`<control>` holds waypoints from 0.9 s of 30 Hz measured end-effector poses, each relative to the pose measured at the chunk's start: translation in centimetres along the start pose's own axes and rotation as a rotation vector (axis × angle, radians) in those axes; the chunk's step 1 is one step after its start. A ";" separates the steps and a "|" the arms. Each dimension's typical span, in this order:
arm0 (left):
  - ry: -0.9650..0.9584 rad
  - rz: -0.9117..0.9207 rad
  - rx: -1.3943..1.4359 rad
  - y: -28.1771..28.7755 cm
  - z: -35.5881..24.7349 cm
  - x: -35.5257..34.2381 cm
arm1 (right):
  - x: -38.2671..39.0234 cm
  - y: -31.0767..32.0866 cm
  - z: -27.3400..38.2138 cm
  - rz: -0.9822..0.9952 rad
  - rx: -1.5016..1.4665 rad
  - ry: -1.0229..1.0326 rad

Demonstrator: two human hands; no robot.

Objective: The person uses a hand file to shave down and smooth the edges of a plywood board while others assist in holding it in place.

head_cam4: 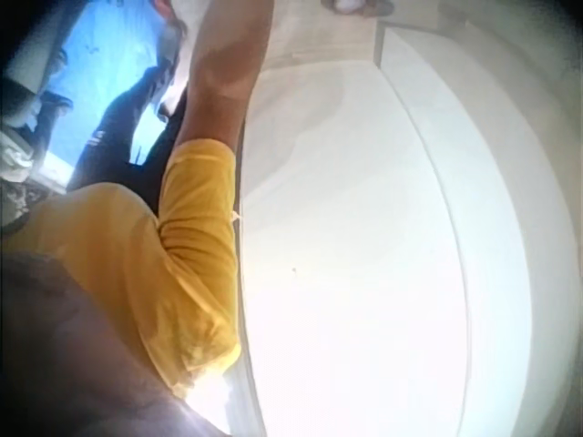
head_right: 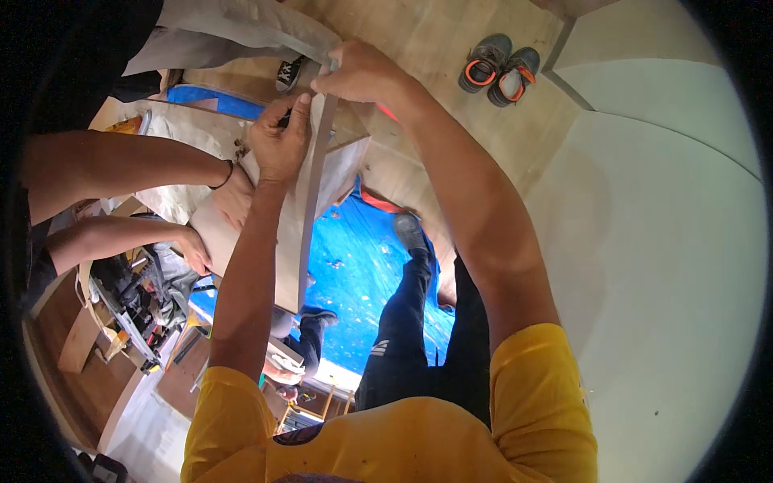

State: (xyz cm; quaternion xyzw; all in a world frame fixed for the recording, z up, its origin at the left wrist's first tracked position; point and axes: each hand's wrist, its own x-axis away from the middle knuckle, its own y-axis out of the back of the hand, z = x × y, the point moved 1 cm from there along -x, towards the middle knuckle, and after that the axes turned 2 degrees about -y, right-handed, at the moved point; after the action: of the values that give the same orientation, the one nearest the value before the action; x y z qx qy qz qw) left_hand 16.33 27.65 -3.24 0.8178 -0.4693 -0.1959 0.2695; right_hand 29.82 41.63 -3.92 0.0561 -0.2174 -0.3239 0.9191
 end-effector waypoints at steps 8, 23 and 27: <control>-0.183 0.030 -0.116 0.1 -0.8 -0.5 | -2.0 0.5 -6.2 -0.081 -0.066 -0.300; 0.112 0.457 0.029 1.0 -1.8 -3.2 | 30.7 -10.6 -21.2 -0.248 -0.491 -0.728; 0.341 0.478 0.018 0.9 -2.8 -4.1 | 39.3 -11.0 -21.6 -0.168 -0.538 -0.996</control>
State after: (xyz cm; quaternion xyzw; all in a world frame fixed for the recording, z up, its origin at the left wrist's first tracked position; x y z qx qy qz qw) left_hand 15.35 31.57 -0.24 0.7076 -0.5982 0.0175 0.3757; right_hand 60.31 7.83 -11.75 -0.3221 -0.5292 -0.4270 0.6587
